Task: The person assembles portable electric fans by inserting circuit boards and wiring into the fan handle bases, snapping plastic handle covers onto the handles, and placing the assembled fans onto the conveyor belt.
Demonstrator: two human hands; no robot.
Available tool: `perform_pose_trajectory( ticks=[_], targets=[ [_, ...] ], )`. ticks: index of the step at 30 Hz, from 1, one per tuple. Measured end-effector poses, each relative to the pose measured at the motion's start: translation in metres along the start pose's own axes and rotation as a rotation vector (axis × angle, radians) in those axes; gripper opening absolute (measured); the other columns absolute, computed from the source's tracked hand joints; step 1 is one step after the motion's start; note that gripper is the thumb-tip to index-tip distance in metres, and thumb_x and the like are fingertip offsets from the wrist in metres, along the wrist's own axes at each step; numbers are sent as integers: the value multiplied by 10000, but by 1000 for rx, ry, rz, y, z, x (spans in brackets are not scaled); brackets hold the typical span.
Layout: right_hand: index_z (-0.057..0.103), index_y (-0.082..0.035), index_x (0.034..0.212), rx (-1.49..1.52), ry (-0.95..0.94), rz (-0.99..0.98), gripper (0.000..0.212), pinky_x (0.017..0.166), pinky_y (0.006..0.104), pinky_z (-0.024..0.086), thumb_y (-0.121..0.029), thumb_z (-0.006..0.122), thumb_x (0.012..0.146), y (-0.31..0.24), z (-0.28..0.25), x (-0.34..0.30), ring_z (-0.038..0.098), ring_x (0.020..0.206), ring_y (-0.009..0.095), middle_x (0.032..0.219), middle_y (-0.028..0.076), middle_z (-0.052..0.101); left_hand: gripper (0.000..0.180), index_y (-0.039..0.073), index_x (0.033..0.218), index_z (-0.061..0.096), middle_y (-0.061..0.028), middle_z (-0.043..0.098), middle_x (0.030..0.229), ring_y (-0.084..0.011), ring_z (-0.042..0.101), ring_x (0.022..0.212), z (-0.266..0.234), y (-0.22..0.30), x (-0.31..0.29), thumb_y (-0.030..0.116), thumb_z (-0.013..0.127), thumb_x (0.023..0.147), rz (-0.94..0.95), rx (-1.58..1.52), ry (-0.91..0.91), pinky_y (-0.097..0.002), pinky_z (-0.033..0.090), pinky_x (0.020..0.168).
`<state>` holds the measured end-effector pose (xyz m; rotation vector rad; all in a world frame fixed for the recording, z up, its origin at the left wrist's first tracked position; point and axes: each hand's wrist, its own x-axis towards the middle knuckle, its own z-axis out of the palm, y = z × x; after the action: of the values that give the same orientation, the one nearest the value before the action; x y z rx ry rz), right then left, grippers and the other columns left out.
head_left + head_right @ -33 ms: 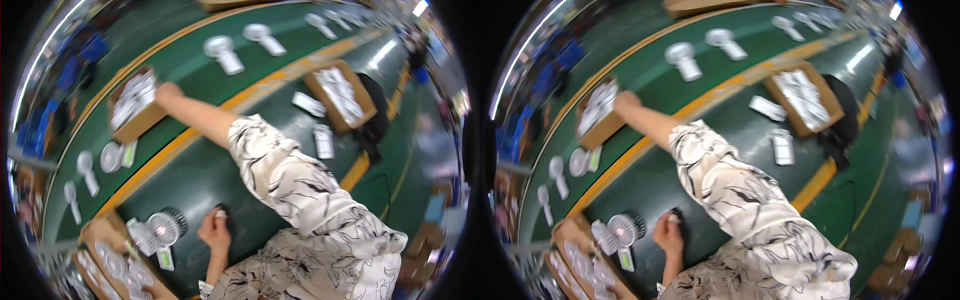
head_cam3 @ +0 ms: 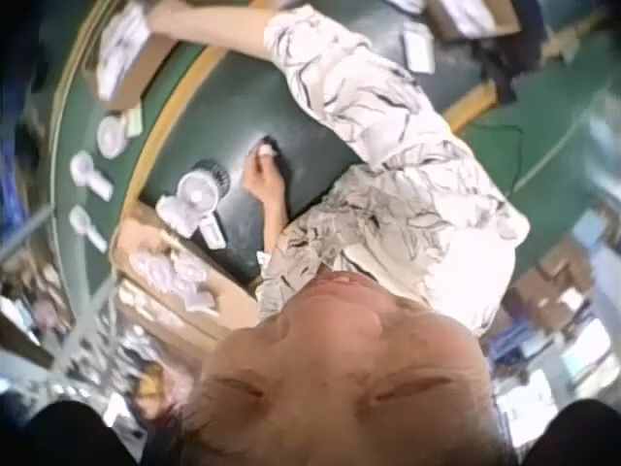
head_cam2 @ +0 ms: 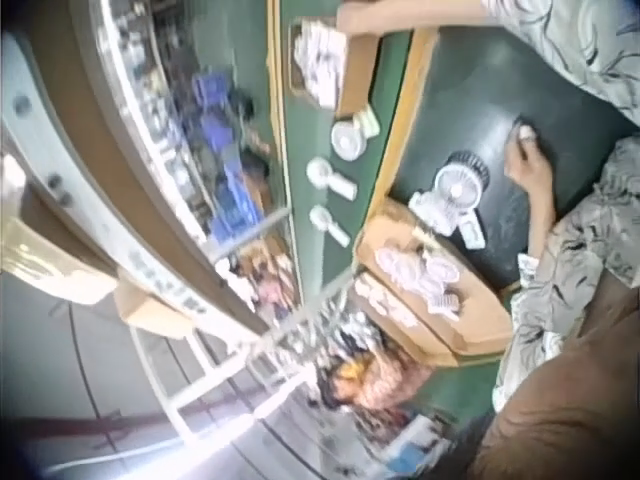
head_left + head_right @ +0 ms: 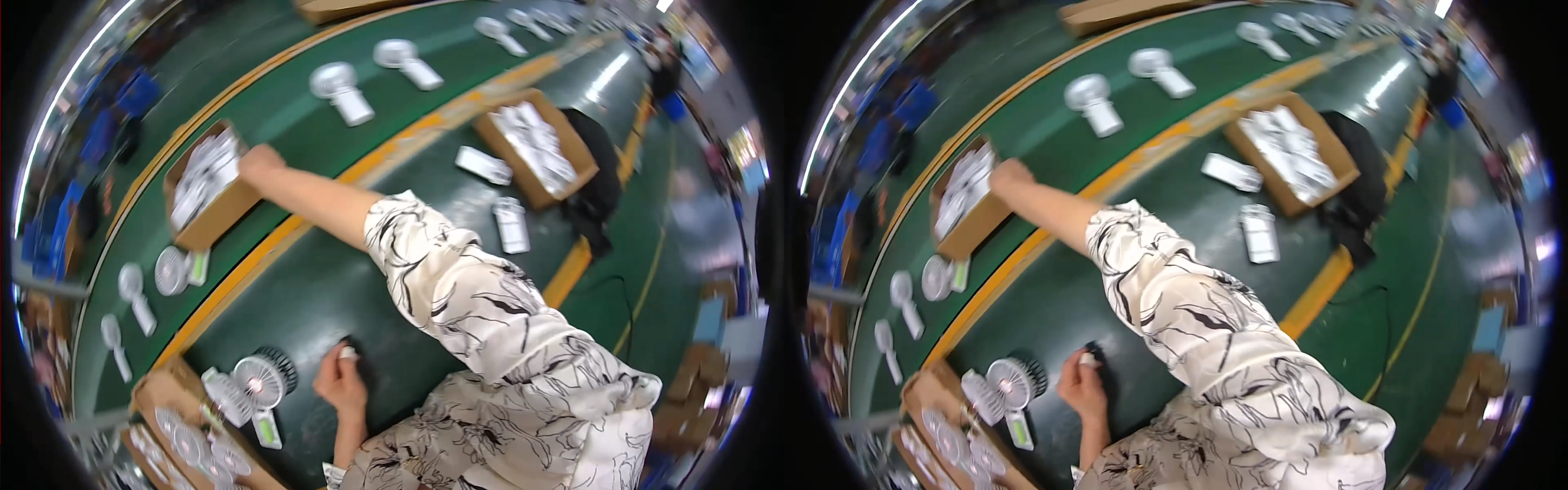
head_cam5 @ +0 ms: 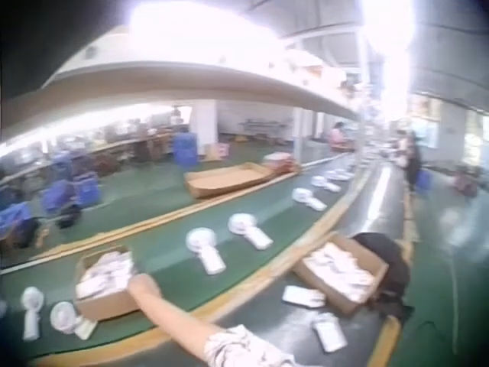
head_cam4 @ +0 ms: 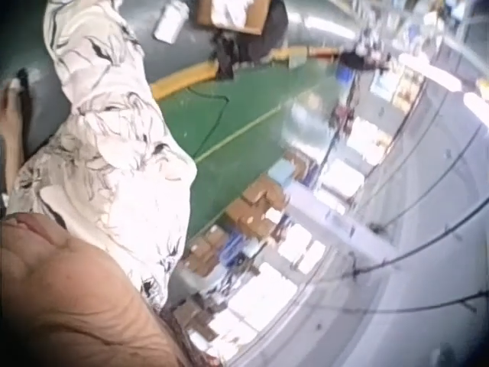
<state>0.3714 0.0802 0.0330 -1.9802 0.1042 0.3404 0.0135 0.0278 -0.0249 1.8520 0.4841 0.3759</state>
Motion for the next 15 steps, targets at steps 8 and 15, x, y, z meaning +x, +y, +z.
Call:
perform_pose_trajectory(
  ticks=[8,15],
  targets=[
    [530,26,826,873,-288,202,223,524,351,413,-76,536,628,54,-153,-102,539,663,195,735,108,528,186,-45,935,574,-71,573,642,-45,404,437,25,9,-6,44,468,811,12,-165,-43,-180,306,403],
    [528,-90,809,498,-282,153,216,546,308,378,-259,550,677,111,-271,-157,467,634,123,715,30,499,303,-46,1119,483,-143,593,826,-121,520,504,12,21,12,120,444,869,-114,-338,-113,-209,426,439]
  ],
)
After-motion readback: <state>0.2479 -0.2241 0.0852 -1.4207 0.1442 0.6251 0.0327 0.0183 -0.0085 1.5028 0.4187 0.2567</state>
